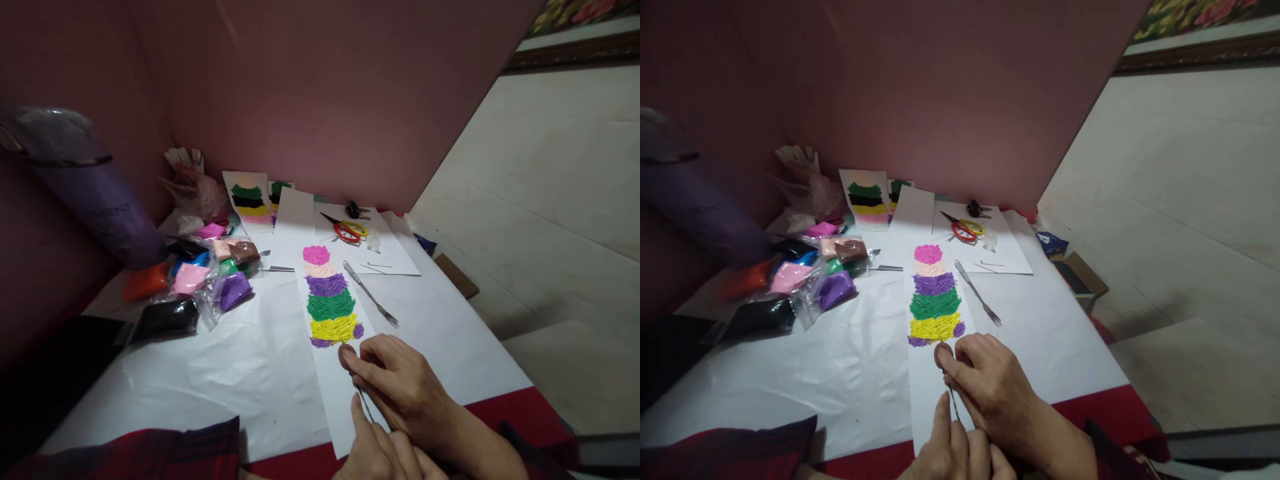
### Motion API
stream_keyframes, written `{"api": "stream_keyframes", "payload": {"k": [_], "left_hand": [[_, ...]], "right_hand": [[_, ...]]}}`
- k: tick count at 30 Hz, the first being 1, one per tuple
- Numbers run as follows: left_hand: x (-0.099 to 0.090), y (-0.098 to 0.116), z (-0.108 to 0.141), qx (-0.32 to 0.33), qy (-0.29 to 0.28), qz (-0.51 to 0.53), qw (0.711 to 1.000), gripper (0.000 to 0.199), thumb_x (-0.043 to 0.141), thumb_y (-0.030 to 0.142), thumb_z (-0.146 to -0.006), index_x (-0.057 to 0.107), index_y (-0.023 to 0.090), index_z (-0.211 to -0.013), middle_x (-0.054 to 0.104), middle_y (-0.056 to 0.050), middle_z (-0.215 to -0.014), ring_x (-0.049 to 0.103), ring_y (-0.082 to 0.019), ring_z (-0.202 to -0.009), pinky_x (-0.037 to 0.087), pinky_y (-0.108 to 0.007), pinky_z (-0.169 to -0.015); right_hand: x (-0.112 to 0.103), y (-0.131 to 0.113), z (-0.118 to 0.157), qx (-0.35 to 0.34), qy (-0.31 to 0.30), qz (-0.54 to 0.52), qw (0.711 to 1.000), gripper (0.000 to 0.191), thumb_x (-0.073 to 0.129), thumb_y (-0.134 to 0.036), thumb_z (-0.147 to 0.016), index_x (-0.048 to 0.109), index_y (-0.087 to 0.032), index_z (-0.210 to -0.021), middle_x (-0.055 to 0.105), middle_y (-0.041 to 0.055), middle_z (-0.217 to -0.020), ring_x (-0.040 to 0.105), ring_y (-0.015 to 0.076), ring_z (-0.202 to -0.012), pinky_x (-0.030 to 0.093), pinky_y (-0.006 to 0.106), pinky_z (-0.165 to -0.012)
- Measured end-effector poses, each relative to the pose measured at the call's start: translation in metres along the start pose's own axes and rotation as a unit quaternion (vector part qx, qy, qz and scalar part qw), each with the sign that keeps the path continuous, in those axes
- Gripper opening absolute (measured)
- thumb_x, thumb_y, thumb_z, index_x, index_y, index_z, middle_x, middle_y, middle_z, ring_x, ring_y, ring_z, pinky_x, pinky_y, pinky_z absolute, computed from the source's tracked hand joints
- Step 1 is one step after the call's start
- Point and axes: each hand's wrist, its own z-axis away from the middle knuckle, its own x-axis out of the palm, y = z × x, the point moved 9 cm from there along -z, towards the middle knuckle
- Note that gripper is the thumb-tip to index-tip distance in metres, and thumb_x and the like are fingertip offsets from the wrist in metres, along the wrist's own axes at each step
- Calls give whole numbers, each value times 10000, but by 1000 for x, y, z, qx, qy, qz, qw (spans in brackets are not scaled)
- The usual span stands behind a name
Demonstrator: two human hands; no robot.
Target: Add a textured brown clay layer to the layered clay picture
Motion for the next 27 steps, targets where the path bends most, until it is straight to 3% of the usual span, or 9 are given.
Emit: {"api": "stream_keyframes", "payload": {"k": [13, 17, 22, 27], "left_hand": [[2, 3, 2, 4, 7, -2, 1000, 217, 703, 165, -813, 490, 203, -833, 554, 98, -501, 514, -111, -380, 595, -354, -652], [13, 12, 6, 10, 8, -6, 1000, 188, 657, 188, -858, 474, 191, -812, 538, 99, -503, 503, -95, -387, 598, -361, -676], [34, 34, 13, 13, 61, -25, 998, 233, 673, 200, -852, 444, 203, -807, 472, 135, -443, 438, -82, -334, 610, -434, -748], [44, 44, 18, 0, 79, -32, 996, 242, 686, 145, -811, 454, 213, -811, 488, 132, -453, 455, -96, -338, 589, -505, -844]], "right_hand": [[0, 0, -3, 6, -15, 4, 1000, 285, 498, -76, -911, 622, -143, -1159, 603, 62, -765, 508, 172, -676, 443, 302, -567], [0, -1, -4, 6, -15, 6, 1000, 276, 493, -70, -910, 635, -140, -1135, 610, 61, -752, 518, 174, -668, 447, 304, -562], [-5, 3, -1, 15, 13, -48, 999, 302, 517, -69, -905, 638, -136, -1173, 620, 65, -775, 553, 175, -670, 468, 308, -566], [-19, 13, 3, 61, 88, -159, 981, 324, 530, -9, -885, 608, -180, -1148, 678, 47, -847, 625, 154, -727, 513, 288, -632]]}}
